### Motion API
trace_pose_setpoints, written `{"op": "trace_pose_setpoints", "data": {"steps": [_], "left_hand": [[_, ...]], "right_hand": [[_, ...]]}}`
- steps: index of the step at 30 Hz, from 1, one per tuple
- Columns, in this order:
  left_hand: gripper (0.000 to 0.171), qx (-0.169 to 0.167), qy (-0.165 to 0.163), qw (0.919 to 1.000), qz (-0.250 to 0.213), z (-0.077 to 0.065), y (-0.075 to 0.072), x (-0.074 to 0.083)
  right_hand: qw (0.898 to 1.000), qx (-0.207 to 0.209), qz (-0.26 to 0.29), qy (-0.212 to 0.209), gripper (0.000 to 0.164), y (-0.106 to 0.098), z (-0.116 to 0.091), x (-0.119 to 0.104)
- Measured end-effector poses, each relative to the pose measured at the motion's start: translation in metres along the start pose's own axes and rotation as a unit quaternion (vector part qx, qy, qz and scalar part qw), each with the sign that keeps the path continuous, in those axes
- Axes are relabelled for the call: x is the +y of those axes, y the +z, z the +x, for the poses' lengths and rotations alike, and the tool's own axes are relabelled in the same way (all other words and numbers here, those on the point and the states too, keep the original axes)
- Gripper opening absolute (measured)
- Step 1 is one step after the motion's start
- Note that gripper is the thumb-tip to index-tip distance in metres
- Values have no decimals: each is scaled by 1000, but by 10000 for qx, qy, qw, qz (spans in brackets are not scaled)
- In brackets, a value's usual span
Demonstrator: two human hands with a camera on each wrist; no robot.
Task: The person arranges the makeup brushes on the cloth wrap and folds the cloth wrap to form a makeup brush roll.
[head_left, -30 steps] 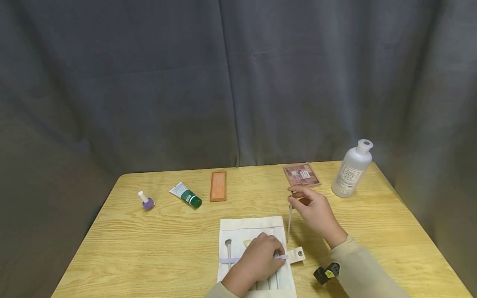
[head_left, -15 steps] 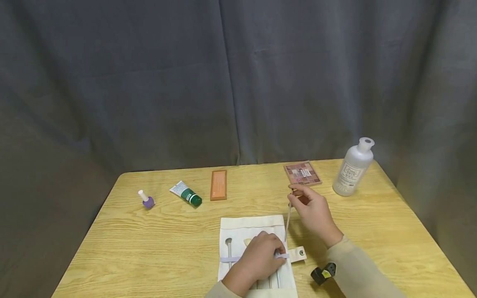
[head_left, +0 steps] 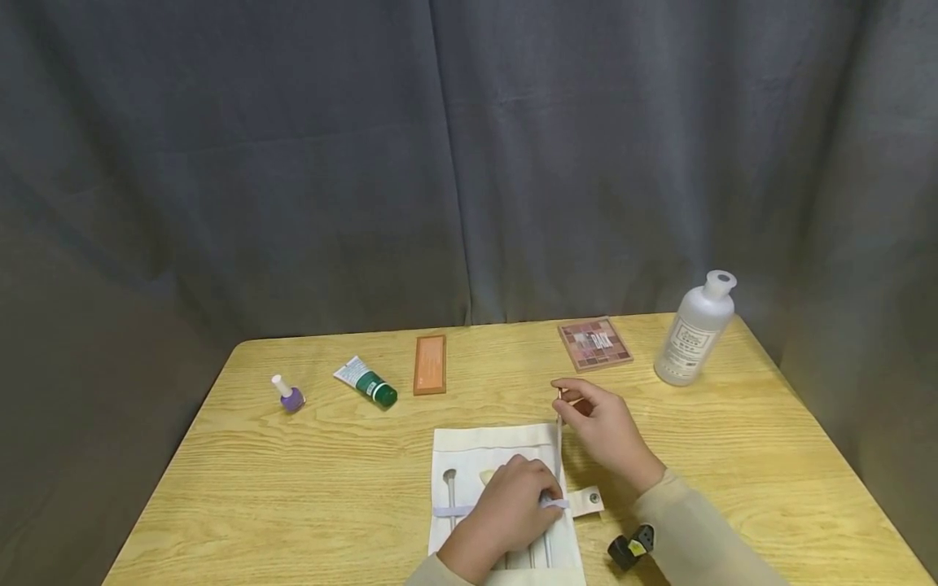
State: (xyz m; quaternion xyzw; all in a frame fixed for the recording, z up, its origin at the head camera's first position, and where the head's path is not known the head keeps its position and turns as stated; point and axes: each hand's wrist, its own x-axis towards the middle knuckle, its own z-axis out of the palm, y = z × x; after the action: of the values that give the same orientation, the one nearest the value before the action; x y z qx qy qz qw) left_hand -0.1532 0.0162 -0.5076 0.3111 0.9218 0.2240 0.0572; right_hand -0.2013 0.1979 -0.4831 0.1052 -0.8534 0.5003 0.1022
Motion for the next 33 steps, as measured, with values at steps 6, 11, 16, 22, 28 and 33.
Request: {"op": "trace_pose_setpoints", "data": {"steps": [6,11,16,22,28,33], "left_hand": [[11,105,-10,9999,-64,0,1,0],[15,147,54,9998,-102,0,2,1],[16,181,82,9998,-81,2,1,2],[17,49,-12,9999,-136,0,0,2],[15,58,-17,9999,-127,0,0,1],[15,14,-52,9999,-125,0,1,-1]], "right_hand": [[9980,-473,-353,217,31,4,2,-1],[9946,-834,-495,357,34,9,0,0],[9925,-1016,-446,510,35,12,-2,3],[9864,-1343,-646,694,29,14,-7,7],[9800,-1681,-616,866,28,13,-15,9],[9778,-1789,-607,905,28,12,-20,10]]}}
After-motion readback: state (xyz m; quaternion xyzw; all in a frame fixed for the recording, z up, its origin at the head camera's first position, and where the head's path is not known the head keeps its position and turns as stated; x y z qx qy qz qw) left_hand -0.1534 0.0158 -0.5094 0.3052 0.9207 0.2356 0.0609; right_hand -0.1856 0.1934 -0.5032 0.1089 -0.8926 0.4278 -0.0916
